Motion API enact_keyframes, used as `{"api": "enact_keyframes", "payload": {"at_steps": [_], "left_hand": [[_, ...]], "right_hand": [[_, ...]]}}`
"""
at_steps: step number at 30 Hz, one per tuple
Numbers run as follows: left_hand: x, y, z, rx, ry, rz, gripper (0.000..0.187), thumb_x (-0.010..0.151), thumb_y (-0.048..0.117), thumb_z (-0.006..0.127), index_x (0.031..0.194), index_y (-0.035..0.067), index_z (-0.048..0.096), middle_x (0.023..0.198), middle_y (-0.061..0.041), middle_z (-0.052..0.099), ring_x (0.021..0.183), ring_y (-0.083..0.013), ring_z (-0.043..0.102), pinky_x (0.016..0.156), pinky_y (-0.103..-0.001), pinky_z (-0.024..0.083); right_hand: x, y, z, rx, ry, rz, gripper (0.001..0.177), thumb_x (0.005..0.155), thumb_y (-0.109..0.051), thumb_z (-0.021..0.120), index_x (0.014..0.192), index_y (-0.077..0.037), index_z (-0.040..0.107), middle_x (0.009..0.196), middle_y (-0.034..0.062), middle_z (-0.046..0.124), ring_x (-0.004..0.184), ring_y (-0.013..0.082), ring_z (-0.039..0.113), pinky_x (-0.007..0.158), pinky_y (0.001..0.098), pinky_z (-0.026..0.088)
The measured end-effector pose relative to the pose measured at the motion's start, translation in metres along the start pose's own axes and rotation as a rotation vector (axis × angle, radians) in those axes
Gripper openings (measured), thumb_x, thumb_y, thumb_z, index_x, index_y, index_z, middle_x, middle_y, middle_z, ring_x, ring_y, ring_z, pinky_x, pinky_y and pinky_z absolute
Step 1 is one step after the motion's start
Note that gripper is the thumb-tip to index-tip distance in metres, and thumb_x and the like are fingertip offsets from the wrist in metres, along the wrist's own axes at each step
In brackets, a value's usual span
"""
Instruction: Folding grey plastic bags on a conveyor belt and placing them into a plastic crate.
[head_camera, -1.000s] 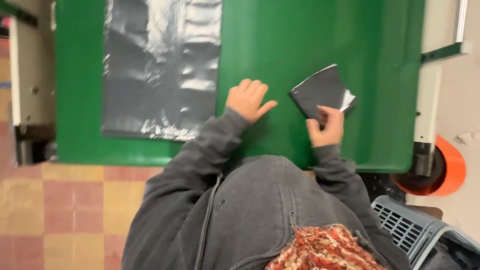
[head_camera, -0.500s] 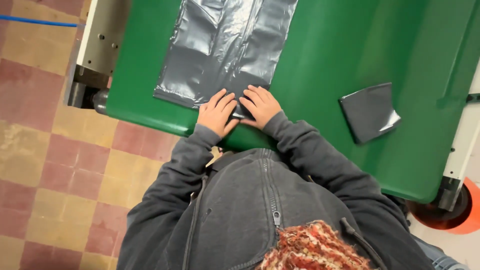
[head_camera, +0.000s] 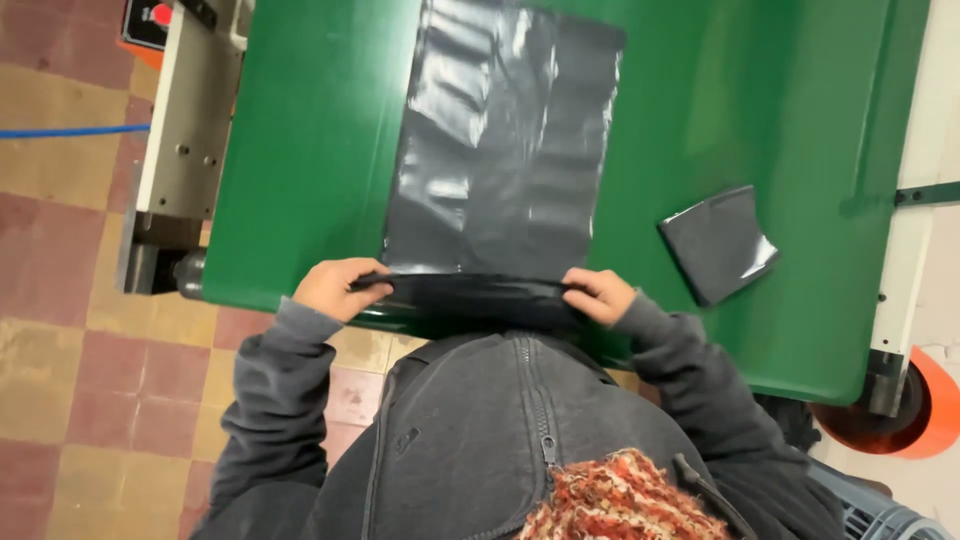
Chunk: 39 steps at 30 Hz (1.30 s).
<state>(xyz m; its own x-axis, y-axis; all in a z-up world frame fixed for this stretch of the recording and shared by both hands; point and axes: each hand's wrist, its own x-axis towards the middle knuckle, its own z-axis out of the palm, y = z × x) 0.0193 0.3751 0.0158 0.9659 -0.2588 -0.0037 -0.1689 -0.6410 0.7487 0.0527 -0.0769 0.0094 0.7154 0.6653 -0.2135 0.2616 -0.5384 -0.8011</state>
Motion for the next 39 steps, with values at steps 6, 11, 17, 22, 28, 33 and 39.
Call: {"api": "enact_keyframes", "payload": {"at_steps": [6, 11, 17, 22, 28, 33, 39], "left_hand": [[0.148, -0.009, 0.011, -0.366, 0.034, 0.163, 0.018, 0.097, 0.016, 0.073, 0.106, 0.001, 0.068, 0.088, -0.011, 0.069, 0.078, -0.0148, 0.063, 0.073, -0.031, 0.051], [0.323, -0.057, 0.071, -0.201, 0.273, 0.077, 0.033, 0.105, 0.031, 0.066, 0.118, 0.001, 0.064, 0.094, -0.020, 0.073, 0.086, -0.0354, 0.067, 0.079, -0.046, 0.053], [0.370, -0.075, 0.102, 0.165, 0.348, -0.114, 0.039, 0.099, 0.036, 0.063, 0.123, 0.006, 0.060, 0.094, -0.025, 0.071, 0.087, -0.0481, 0.065, 0.076, -0.058, 0.050], [0.335, -0.012, 0.075, 0.280, 0.410, -0.093, 0.038, 0.097, 0.034, 0.066, 0.121, 0.006, 0.061, 0.104, -0.022, 0.070, 0.089, -0.0454, 0.067, 0.074, -0.055, 0.050], [0.279, 0.002, 0.135, -0.332, -0.015, -0.069, 0.058, 0.099, 0.058, 0.059, 0.126, 0.007, 0.061, 0.119, -0.014, 0.069, 0.110, -0.0335, 0.067, 0.096, -0.044, 0.051], [0.252, -0.031, 0.103, -1.563, -0.225, -0.523, 0.091, 0.090, 0.080, 0.027, 0.137, 0.007, 0.056, 0.138, -0.012, 0.068, 0.125, -0.0243, 0.068, 0.101, -0.035, 0.051], [0.193, -0.074, 0.086, -1.388, 0.123, -0.436, 0.081, 0.093, 0.071, 0.034, 0.141, 0.007, 0.051, 0.137, -0.013, 0.059, 0.122, -0.0307, 0.059, 0.107, -0.050, 0.046]], "right_hand": [[0.047, 0.058, -0.089, 0.181, 0.419, 0.106, 0.012, 0.097, -0.010, 0.067, 0.104, 0.000, 0.063, 0.086, 0.0000, 0.058, 0.078, 0.0081, 0.053, 0.069, 0.0248, 0.046], [0.138, 0.142, -0.163, 0.148, 0.793, 0.074, 0.017, 0.101, -0.012, 0.069, 0.112, 0.001, 0.066, 0.093, 0.0003, 0.069, 0.086, 0.0078, 0.061, 0.078, 0.0246, 0.052], [0.190, 0.129, -0.173, -0.186, 0.868, 0.039, 0.034, 0.093, -0.026, 0.077, 0.115, -0.002, 0.067, 0.103, 0.0093, 0.068, 0.095, 0.0231, 0.060, 0.087, 0.0358, 0.052], [0.212, 0.119, -0.181, -0.476, 0.563, 0.250, 0.052, 0.077, -0.035, 0.085, 0.112, -0.005, 0.062, 0.109, 0.0150, 0.062, 0.103, 0.0356, 0.056, 0.091, 0.0448, 0.046], [0.208, 0.101, -0.165, -0.494, 0.508, 0.317, 0.032, 0.081, -0.024, 0.080, 0.102, -0.008, 0.061, 0.104, 0.0127, 0.063, 0.101, 0.0365, 0.058, 0.088, 0.0442, 0.048], [0.136, -0.004, -0.106, -0.447, 0.794, -0.211, 0.032, 0.079, 0.000, 0.072, 0.109, -0.009, 0.064, 0.105, 0.0128, 0.066, 0.098, 0.0365, 0.062, 0.088, 0.0431, 0.047], [0.075, -0.005, -0.016, -0.631, 0.732, -0.271, 0.031, 0.069, -0.001, 0.073, 0.097, -0.013, 0.068, 0.097, 0.0023, 0.068, 0.095, 0.0273, 0.063, 0.082, 0.0419, 0.044]]}}
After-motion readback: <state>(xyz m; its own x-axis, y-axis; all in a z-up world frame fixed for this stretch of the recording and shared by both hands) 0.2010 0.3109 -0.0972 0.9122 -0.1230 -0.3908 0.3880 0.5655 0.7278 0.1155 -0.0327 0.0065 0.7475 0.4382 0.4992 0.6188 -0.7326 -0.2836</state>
